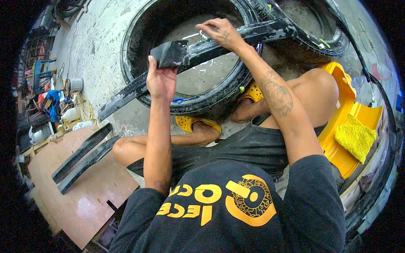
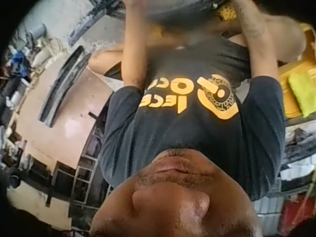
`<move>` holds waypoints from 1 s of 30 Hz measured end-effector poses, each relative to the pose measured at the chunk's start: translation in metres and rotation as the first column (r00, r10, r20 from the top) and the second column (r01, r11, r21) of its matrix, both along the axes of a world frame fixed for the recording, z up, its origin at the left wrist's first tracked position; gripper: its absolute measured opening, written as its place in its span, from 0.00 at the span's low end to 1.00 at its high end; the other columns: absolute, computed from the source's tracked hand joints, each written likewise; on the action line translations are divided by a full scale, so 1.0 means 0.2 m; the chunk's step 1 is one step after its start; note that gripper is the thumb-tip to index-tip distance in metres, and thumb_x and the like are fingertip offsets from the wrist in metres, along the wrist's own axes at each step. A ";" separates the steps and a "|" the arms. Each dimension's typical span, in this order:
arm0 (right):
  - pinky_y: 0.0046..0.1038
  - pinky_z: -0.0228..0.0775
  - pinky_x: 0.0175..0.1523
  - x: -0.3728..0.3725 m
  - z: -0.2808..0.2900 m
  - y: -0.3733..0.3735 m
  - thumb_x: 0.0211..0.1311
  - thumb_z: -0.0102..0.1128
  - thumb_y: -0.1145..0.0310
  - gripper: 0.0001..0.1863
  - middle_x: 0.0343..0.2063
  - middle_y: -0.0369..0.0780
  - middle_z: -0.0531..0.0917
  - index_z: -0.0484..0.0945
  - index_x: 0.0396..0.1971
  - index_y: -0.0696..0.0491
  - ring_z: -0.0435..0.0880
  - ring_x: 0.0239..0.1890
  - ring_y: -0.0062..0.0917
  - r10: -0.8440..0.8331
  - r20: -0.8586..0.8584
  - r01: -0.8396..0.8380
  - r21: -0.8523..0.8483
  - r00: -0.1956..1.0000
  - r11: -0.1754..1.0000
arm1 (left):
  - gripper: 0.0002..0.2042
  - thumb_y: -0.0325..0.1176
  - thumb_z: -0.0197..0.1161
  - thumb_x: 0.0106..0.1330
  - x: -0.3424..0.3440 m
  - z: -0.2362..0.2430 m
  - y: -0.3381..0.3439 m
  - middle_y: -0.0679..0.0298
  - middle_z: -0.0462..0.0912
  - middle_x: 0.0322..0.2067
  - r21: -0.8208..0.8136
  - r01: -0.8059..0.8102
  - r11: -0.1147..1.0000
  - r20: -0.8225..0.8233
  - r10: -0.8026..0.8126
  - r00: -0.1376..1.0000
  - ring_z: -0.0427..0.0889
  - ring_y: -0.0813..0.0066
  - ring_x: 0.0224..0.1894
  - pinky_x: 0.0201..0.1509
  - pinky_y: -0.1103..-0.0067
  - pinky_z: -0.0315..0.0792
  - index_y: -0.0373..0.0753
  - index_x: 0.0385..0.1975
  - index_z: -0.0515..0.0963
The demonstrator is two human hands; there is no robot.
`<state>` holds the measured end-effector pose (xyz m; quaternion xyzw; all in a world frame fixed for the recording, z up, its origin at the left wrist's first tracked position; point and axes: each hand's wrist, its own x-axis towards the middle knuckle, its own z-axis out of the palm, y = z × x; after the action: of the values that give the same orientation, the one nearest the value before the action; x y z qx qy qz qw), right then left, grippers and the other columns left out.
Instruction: Sanding a long black plastic automotive trim piece or bumper component over a tire basin containing water.
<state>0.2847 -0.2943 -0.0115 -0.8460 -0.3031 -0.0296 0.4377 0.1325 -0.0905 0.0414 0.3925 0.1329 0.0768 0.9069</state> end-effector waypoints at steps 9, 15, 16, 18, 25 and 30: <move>0.28 0.78 0.44 -0.09 0.45 0.04 0.59 0.72 0.62 0.13 0.31 0.40 0.87 0.85 0.37 0.55 0.86 0.34 0.26 0.408 -0.207 -0.381 0.159 0.889 0.911 | 0.30 0.55 0.56 0.75 -0.12 0.04 0.17 0.55 0.75 0.63 0.479 -0.114 0.871 0.076 0.088 0.993 0.72 0.61 0.66 0.66 0.69 0.69 0.36 0.66 0.70; 0.33 0.77 0.46 -0.15 0.69 0.14 0.60 0.70 0.63 0.14 0.32 0.39 0.84 0.83 0.43 0.53 0.84 0.38 0.33 0.576 0.089 -0.510 -0.370 0.812 0.776 | 0.16 0.40 0.68 0.68 0.01 0.35 0.05 0.58 0.87 0.35 0.881 0.469 -0.063 -0.471 -0.194 0.860 0.86 0.76 0.38 0.47 0.76 0.78 0.37 0.49 0.85; 0.36 0.78 0.47 -0.18 0.70 0.17 0.58 0.71 0.64 0.15 0.32 0.41 0.85 0.83 0.44 0.53 0.85 0.37 0.36 0.505 0.275 -0.470 -0.188 0.818 0.863 | 0.14 0.39 0.67 0.70 0.01 0.29 0.07 0.64 0.86 0.29 0.957 0.284 0.061 -0.267 -0.195 0.944 0.85 0.80 0.32 0.37 0.80 0.77 0.34 0.43 0.86; 0.37 0.78 0.52 -0.21 0.67 0.19 0.57 0.69 0.70 0.15 0.33 0.44 0.86 0.82 0.45 0.53 0.86 0.41 0.38 0.299 0.386 -0.361 0.097 0.872 0.927 | 0.14 0.39 0.66 0.71 0.00 0.23 0.06 0.65 0.86 0.30 0.931 0.190 0.313 -0.153 -0.141 0.978 0.85 0.79 0.33 0.38 0.81 0.77 0.33 0.43 0.86; 0.36 0.76 0.52 -0.21 0.64 0.13 0.50 0.67 0.78 0.18 0.36 0.41 0.85 0.80 0.44 0.55 0.84 0.46 0.35 0.497 0.177 -0.489 -0.089 0.850 0.868 | 0.12 0.30 0.63 0.71 0.04 0.29 0.02 0.63 0.85 0.37 0.660 0.406 0.632 -0.188 -0.385 0.904 0.84 0.79 0.37 0.44 0.76 0.85 0.32 0.50 0.81; 0.37 0.71 0.60 -0.05 0.35 0.06 0.64 0.67 0.56 0.21 0.49 0.43 0.81 0.80 0.53 0.49 0.78 0.54 0.39 0.307 0.237 -0.307 -0.037 0.922 0.951 | 0.13 0.21 0.63 0.65 0.05 0.17 0.14 0.54 0.85 0.47 0.967 0.169 0.192 -0.131 -0.195 0.972 0.87 0.60 0.42 0.50 0.68 0.84 0.31 0.50 0.80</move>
<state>0.2741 -0.2828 0.0586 -0.7780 -0.4823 -0.0629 0.3977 0.1425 -0.0627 0.0758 0.8842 -0.0011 0.0396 0.4653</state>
